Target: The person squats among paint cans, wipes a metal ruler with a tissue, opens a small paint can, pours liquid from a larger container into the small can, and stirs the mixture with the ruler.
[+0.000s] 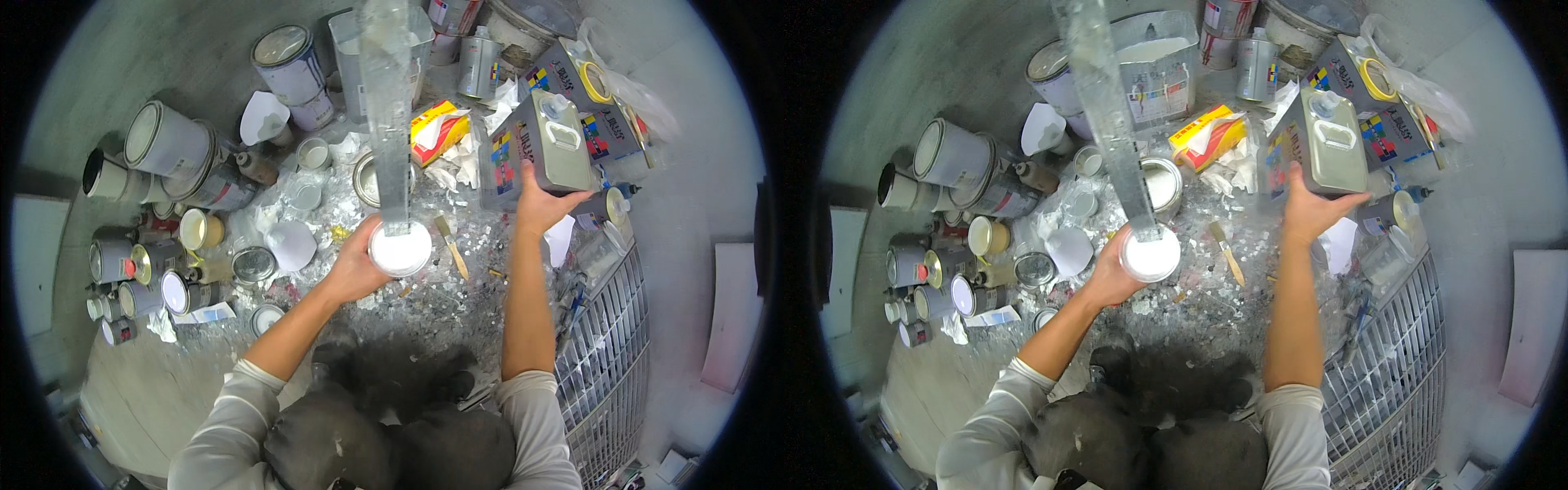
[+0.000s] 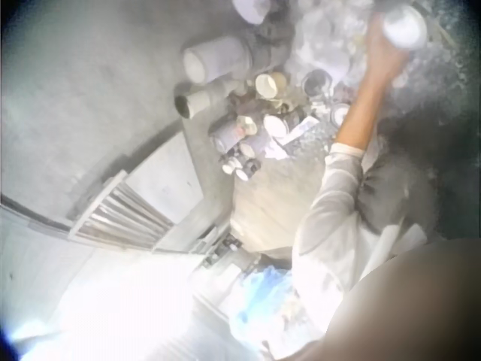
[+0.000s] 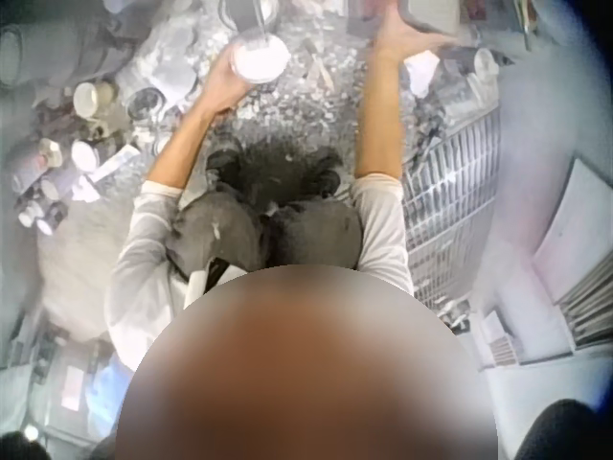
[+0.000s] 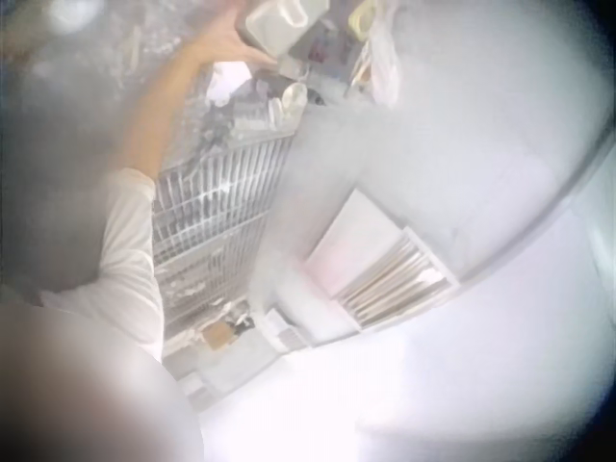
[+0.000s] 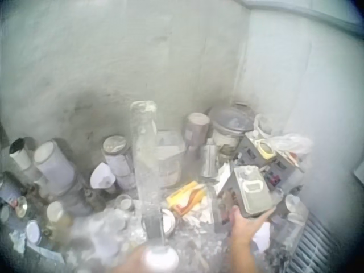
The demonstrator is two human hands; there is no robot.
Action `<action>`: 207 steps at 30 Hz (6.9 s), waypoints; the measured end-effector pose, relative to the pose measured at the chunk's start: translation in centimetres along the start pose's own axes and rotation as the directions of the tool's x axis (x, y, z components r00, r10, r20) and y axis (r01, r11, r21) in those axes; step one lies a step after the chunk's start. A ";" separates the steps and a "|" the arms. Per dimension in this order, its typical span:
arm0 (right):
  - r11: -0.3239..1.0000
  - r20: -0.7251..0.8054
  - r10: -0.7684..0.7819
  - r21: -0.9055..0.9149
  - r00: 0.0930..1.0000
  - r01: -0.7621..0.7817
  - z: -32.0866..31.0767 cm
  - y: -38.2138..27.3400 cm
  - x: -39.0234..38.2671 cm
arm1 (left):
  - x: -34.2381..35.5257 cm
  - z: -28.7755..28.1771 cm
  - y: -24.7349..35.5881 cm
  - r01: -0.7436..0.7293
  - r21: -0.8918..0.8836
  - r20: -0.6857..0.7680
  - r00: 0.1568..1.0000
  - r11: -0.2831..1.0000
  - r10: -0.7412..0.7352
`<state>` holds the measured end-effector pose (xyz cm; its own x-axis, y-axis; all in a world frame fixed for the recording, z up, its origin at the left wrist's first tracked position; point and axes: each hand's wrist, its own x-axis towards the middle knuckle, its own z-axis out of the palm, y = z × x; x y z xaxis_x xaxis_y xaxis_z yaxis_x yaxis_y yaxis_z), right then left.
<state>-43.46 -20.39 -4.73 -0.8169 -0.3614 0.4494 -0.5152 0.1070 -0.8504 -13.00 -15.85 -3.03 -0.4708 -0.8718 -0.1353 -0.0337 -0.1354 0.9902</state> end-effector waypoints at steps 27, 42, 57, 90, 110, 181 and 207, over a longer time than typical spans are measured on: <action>0.860 0.942 -0.068 -0.113 0.330 0.499 -20.2 -19.0 -1.1 | -0.8 1.1 -4.4 -0.084 0.004 0.038 0.996 0.996 0.084; 0.759 0.961 -0.005 -0.175 0.275 0.627 -19.3 -21.4 -1.6 | -1.5 2.1 -3.8 -0.132 0.008 0.082 0.988 0.991 0.131; 0.720 0.963 0.078 -0.233 0.257 0.654 -19.1 -22.1 -1.6 | -1.5 2.5 -4.4 -0.181 0.038 0.085 0.980 0.983 0.178; 0.999 0.480 0.038 -0.052 0.877 -0.015 -9.4 -10.3 1.8 | -1.1 -1.6 1.2 -0.164 -0.024 -0.097 0.982 0.986 0.161; 0.991 0.320 0.093 0.060 0.943 -0.118 -5.5 -6.0 -3.3 | -0.7 1.0 -0.2 -0.023 0.040 0.119 0.993 0.999 0.019; 0.889 0.890 -0.018 0.223 0.455 -0.400 -11.7 -16.5 -5.7 | -0.5 2.3 -1.9 -0.142 0.185 -0.032 0.988 0.972 0.151; 0.959 0.827 0.057 0.110 0.559 -0.261 -12.0 -15.9 -6.8 | -0.6 2.3 -2.0 -0.109 0.187 -0.022 0.993 0.976 0.115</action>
<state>-32.86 -8.51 9.01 -0.2713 -0.9622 -0.0234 -0.2527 0.0947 -0.9629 -14.69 -14.00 -4.88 -0.4517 -0.8919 -0.0210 -0.1468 0.0511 0.9878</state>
